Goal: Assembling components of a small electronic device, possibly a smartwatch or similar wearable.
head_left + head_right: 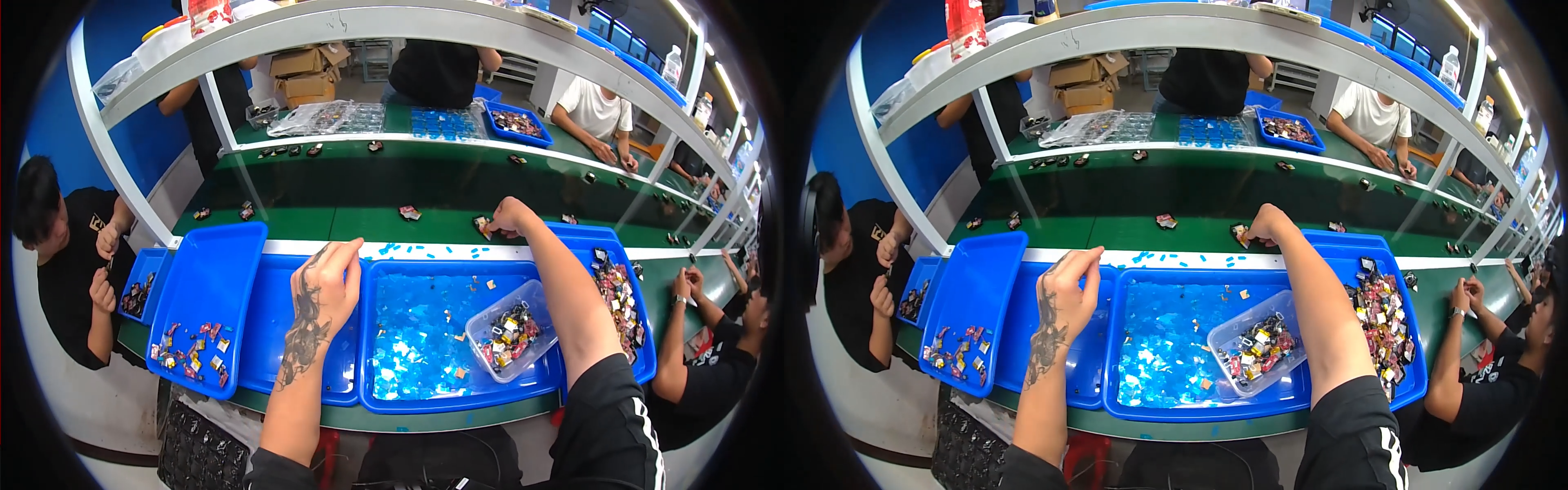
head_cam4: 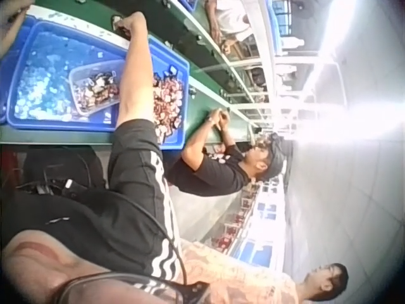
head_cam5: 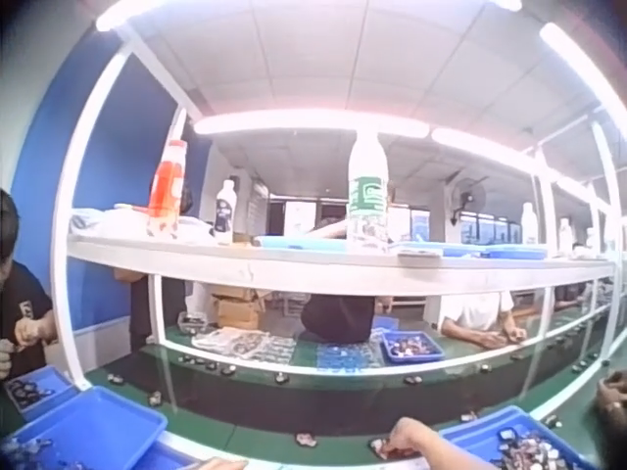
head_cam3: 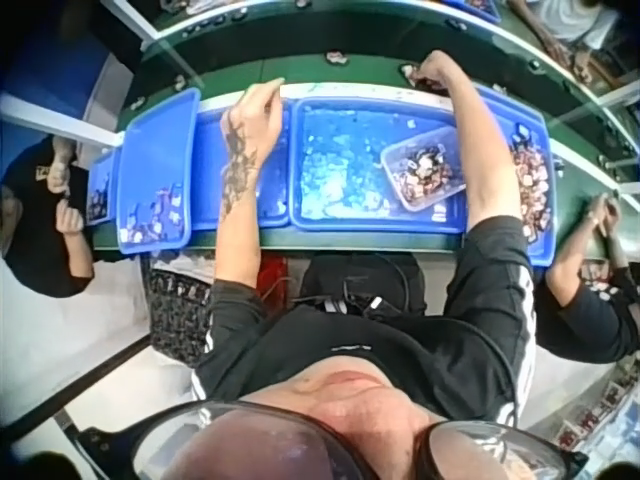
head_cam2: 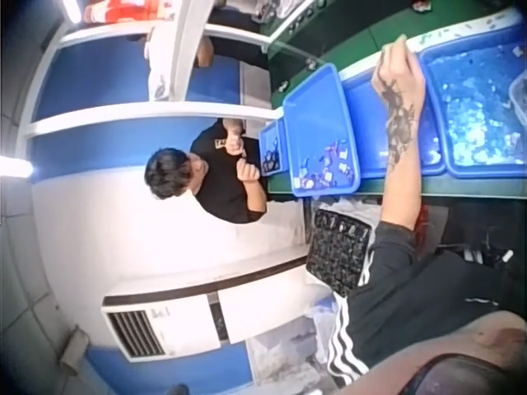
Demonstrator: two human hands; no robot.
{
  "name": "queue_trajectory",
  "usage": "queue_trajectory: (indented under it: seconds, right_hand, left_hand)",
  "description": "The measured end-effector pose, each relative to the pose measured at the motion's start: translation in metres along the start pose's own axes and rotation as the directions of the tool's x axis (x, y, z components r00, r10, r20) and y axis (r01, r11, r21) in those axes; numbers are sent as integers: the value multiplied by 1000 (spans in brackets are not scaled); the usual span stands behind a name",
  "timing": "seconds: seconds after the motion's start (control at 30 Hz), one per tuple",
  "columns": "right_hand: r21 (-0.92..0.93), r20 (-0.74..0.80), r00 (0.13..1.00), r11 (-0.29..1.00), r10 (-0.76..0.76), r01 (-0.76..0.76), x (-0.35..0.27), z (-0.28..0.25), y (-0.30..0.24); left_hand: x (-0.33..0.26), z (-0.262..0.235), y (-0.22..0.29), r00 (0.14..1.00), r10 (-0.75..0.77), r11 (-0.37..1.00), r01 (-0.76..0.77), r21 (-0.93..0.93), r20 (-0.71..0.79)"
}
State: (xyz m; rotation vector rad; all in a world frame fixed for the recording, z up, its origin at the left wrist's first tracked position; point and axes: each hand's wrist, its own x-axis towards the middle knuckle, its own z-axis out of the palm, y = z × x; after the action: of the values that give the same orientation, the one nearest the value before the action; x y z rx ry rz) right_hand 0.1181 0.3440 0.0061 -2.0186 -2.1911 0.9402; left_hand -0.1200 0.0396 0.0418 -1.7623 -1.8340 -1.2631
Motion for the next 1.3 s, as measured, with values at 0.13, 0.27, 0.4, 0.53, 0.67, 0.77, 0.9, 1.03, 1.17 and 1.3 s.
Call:
queue_trajectory:
  seconds: [0.13,0.27,0.4,0.53,0.67,0.77,0.9,1.03,1.17,1.3]
  right_hand:
    - [141,44,999,990,-13,7,-5,-18,12]
    - [241,-16,983,954,-181,179,-27,-56,14]
    - [148,-168,880,871,-444,468,-88,-87,13]
    - [-205,121,795,769,-595,606,-157,-98,36]
    - [-416,98,847,751,-523,512,-189,-103,87]
    - [-624,-90,860,702,-502,344,-191,-105,138]
    - [-594,-161,804,707,-573,384,-220,-99,162]
    - [-341,-108,830,805,-547,486,-258,-89,162]
    - [-292,-142,823,818,-550,496,-263,-84,176]
    - [391,-402,855,783,-327,483,-269,-80,196]
  left_hand:
    - [1,-2,-1,1000,-3,997,2,77,15]
    - [-6,2,-13,1000,-27,994,26,108,11]
    - [-5,-2,-8,1000,-27,995,26,93,12]
    - [-6,3,-8,1000,-7,996,5,86,22]
    - [-5,5,-3,997,-44,997,39,71,65]
    - [-7,4,-4,998,-27,999,24,45,55]
    - [-10,8,-9,996,-31,998,26,51,82]
    - [-10,6,-6,993,-62,998,59,37,104]
    - [-10,8,-5,990,-69,997,66,26,122]
    - [-10,10,-3,990,-59,998,57,15,127]
